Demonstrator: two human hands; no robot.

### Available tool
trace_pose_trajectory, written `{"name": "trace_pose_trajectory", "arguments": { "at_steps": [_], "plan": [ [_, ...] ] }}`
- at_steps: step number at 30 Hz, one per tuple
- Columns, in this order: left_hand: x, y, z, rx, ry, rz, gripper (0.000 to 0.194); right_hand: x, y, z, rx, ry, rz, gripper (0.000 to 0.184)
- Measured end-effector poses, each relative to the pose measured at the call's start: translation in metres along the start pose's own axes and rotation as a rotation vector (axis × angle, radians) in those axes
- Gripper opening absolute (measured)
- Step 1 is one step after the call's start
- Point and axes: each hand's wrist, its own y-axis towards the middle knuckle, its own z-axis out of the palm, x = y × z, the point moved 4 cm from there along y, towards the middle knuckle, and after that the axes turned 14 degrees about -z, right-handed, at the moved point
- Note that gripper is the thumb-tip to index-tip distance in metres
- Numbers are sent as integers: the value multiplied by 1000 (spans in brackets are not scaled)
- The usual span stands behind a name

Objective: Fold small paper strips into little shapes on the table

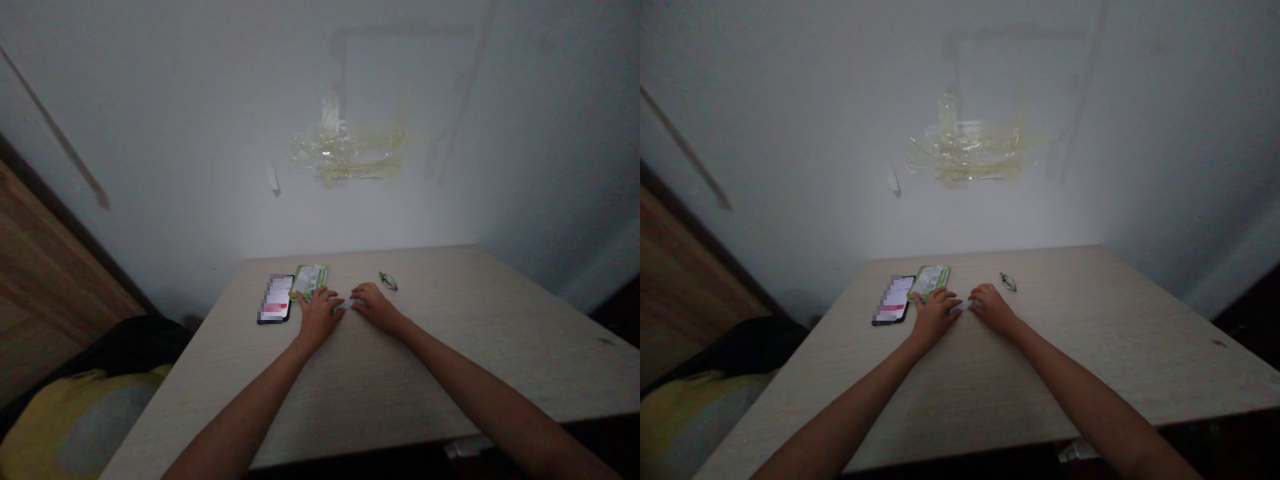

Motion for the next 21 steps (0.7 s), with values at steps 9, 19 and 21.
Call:
{"name": "trace_pose_trajectory", "arguments": {
  "at_steps": [9, 19, 21],
  "plan": [
    [-4, -1, -1, -10, 52, 102, 24, 5, 1, -1, -7, -31, -30, 22],
    [-4, -1, -2, -45, 7, 42, 13, -10, -6, 1, -75, 68, 92, 37],
    [-2, 0, -3, -39, -51, -8, 14, -12, -5, 0, -95, 105, 127, 35]
  ]
}}
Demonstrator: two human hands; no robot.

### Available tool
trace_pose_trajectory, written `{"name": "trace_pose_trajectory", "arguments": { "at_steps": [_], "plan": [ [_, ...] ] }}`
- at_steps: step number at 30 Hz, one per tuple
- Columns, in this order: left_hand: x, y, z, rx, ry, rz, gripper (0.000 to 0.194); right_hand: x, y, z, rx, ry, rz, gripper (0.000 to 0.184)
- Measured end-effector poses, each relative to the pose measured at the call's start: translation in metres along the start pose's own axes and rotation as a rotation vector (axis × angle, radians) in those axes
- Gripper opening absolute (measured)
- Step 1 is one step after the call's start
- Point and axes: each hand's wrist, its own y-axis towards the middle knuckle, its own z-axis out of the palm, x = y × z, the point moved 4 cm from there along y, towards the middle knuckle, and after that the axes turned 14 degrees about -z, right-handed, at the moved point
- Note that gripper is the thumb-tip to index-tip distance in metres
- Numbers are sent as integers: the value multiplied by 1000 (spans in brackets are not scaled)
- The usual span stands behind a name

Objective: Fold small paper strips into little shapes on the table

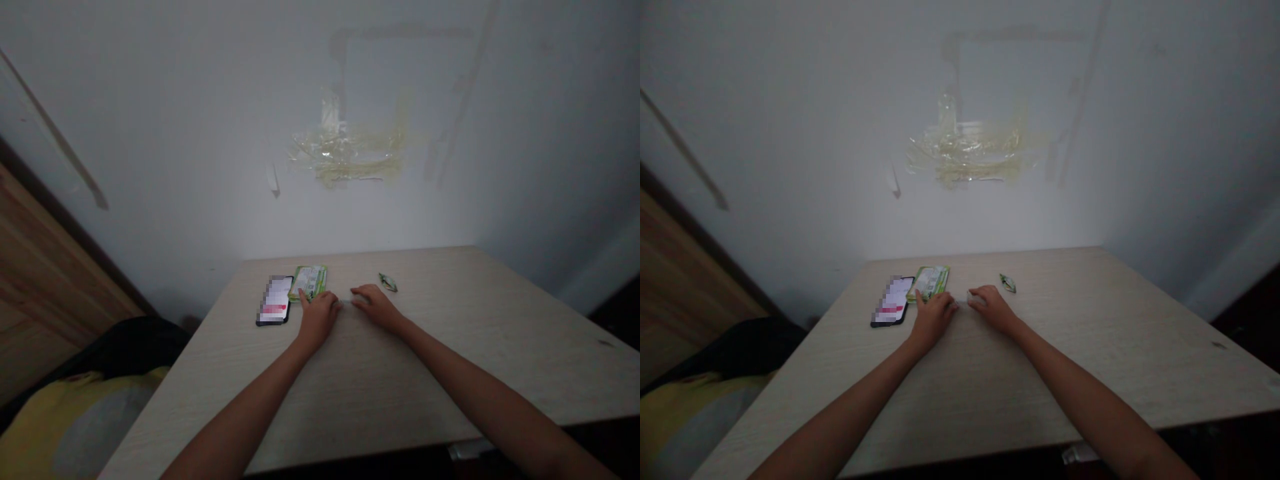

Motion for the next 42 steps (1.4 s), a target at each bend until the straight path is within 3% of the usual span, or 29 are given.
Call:
{"name": "trace_pose_trajectory", "arguments": {
  "at_steps": [4, 10, 15, 30, 42],
  "plan": [
    [3, 1, 4, 48, -139, -103, 16, 2, 2, -2, -36, 80, 20, 27],
    [-1, -1, 8, 64, -231, -107, 15, 6, 4, 0, -102, 225, 58, 18],
    [-2, 0, 4, 41, -293, -138, 11, 8, 5, 1, -58, 321, 125, 20],
    [-1, 3, 1, 6, -378, -197, 9, 20, 9, -3, -98, 506, 264, 30],
    [5, 5, 5, -28, -398, -175, 7, 25, 11, -4, 6, 507, 240, 30]
  ]
}}
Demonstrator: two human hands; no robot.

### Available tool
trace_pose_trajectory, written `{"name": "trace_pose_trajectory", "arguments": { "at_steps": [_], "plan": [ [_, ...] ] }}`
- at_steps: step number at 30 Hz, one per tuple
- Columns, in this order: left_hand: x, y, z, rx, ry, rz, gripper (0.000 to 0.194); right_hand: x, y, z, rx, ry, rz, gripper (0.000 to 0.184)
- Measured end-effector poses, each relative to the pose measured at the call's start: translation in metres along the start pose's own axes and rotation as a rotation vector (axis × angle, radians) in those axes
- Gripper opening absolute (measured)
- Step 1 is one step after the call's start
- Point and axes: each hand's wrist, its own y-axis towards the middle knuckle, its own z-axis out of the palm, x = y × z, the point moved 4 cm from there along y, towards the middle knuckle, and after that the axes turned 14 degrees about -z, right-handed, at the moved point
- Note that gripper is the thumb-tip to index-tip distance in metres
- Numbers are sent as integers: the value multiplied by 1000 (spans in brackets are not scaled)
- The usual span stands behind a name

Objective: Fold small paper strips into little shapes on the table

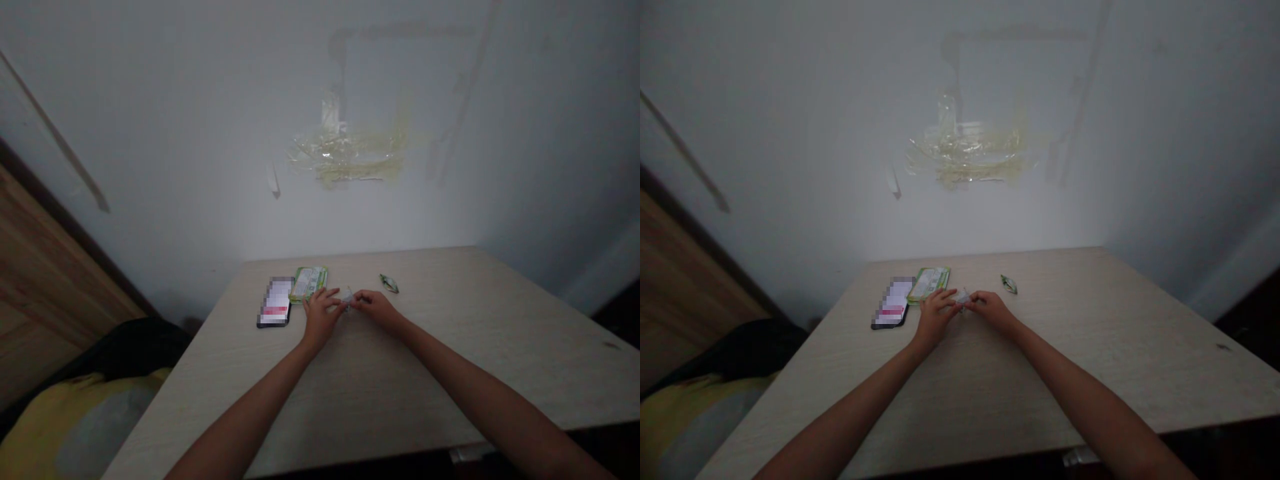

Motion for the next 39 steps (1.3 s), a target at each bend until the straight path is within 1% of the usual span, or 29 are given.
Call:
{"name": "trace_pose_trajectory", "arguments": {
  "at_steps": [5, 9, 14, 23, 28, 32, 39],
  "plan": [
    [0, 2, 1, 6, 11, -31, 6, -9, 0, 2, -10, 2, 6, 31],
    [0, 2, 1, 26, 35, -44, 9, -8, 1, 3, -3, -7, -1, 33],
    [-1, 0, 2, 20, 29, -49, 10, -8, 3, 4, 32, 12, -6, 36],
    [-4, -2, 2, 10, 16, -41, 14, -11, 5, 6, 38, 44, -15, 38],
    [-4, -2, 2, 10, 12, -37, 14, -12, 5, 4, 47, 40, 9, 39],
    [-4, -1, 2, 18, -10, -46, 14, -14, 3, 5, 50, 92, 39, 39],
    [-3, -1, 3, 22, -57, -44, 15, -11, 1, 6, 15, 171, 100, 40]
  ]
}}
